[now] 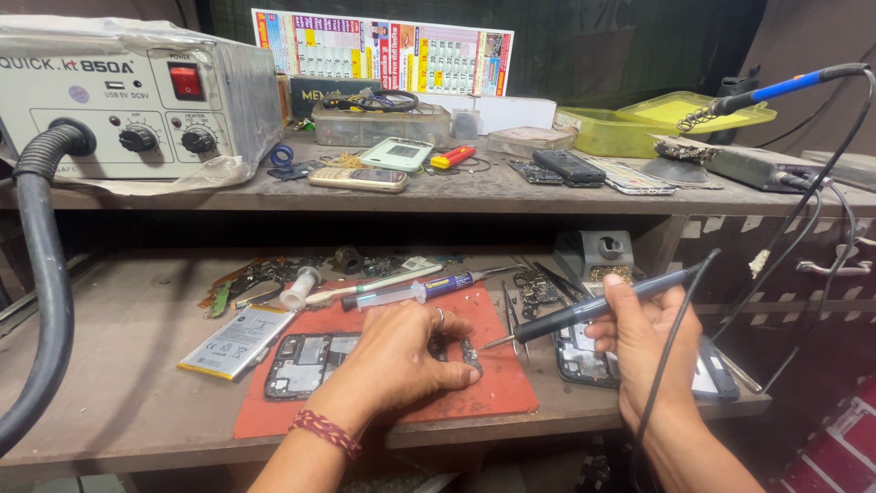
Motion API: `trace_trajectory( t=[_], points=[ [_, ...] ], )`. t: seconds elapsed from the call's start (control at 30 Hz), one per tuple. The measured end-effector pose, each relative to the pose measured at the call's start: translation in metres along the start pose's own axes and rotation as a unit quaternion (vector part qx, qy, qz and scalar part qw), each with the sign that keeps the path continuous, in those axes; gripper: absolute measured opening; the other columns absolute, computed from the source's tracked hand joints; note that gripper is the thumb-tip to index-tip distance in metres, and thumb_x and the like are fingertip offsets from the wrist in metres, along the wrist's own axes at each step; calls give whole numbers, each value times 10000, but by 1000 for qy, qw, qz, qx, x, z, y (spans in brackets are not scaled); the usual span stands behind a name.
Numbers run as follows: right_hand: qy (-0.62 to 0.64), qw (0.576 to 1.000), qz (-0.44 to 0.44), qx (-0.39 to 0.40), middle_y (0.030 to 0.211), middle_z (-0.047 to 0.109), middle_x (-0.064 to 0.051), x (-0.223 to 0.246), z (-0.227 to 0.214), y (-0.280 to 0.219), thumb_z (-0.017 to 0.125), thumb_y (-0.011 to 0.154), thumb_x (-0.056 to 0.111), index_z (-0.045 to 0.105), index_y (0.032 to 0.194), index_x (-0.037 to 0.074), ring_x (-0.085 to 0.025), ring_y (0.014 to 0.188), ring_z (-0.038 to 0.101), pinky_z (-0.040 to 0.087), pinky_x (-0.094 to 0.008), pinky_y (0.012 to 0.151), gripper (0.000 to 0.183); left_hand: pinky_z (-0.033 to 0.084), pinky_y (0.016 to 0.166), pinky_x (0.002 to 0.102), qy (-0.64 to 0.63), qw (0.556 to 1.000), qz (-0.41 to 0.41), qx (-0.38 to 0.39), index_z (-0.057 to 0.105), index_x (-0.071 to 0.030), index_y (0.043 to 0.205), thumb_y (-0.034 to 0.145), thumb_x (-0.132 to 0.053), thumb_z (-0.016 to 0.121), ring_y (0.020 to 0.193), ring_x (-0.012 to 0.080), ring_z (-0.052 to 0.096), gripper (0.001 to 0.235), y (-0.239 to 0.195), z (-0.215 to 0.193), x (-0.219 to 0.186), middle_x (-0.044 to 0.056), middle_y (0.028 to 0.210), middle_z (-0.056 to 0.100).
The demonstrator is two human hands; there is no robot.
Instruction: The person uses a hot air rework station to heat and remove a small component from a disassembled mobile phone motherboard. They then use tweezers to lift the component and inspect the board, placing the removed part on the workbench.
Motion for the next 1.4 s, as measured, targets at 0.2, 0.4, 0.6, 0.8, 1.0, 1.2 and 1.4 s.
trace_trajectory(
  t=[0.2,0.4,0.6,0.8,1.0,1.2,1.4],
  points=[
    [-33,999,4,-3,773,647,-86,0,2,0,710,937,188,534,980,59,-138,549,625,459,-242,455,222,544,915,378,-39,999,5,-7,769,-99,1115,617,-343,867,982,292,746,562,-1,-1,1,147,1049,773],
    [-9,1000,0,1,753,639,-93,-3,1,1,723,933,180,509,977,44,-148,541,621,460,-252,456,257,518,901,406,-12,1000,17,-12,781,-106,1105,615,-346,876,967,311,725,554,0,0,0,157,1017,775],
    [1,1000,10,-6,773,672,-94,-1,-1,1,703,944,217,531,992,44,-137,551,621,460,-245,464,248,520,920,397,-10,1000,-18,-2,778,-127,1118,620,-358,870,981,304,719,557,-1,-1,-1,156,1019,770],
    [-9,1000,-2,2,762,663,-98,-3,0,1,710,946,215,536,993,40,-142,546,615,447,-244,458,252,518,931,387,-23,1000,1,-3,775,-109,1112,623,-349,866,992,294,726,552,0,1,2,141,1070,769],
    [-18,1000,3,3,752,677,-94,-3,1,0,708,943,209,536,975,48,-131,545,615,442,-239,456,238,505,936,390,-25,1000,16,-6,778,-103,1109,621,-350,872,997,294,726,555,1,2,4,142,1059,773],
    [-22,1000,5,2,738,673,-106,-3,1,0,711,940,193,542,979,42,-141,540,617,444,-242,459,230,515,910,394,-23,1000,-3,0,781,-118,1112,614,-346,882,975,298,721,557,1,0,1,149,1019,772],
    [1,1000,24,6,740,667,-99,2,-1,2,694,942,236,549,992,34,-146,582,629,482,-260,502,254,551,869,388,-23,999,-29,32,762,-121,1139,611,-366,870,955,274,737,592,2,1,1,135,995,775]
  ],
)
Point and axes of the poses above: each hand's wrist, its own y-axis towards the middle knuckle, its own z-axis out of the palm, x = y × z, the point moved 3 cm from there along y, towards the middle knuckle
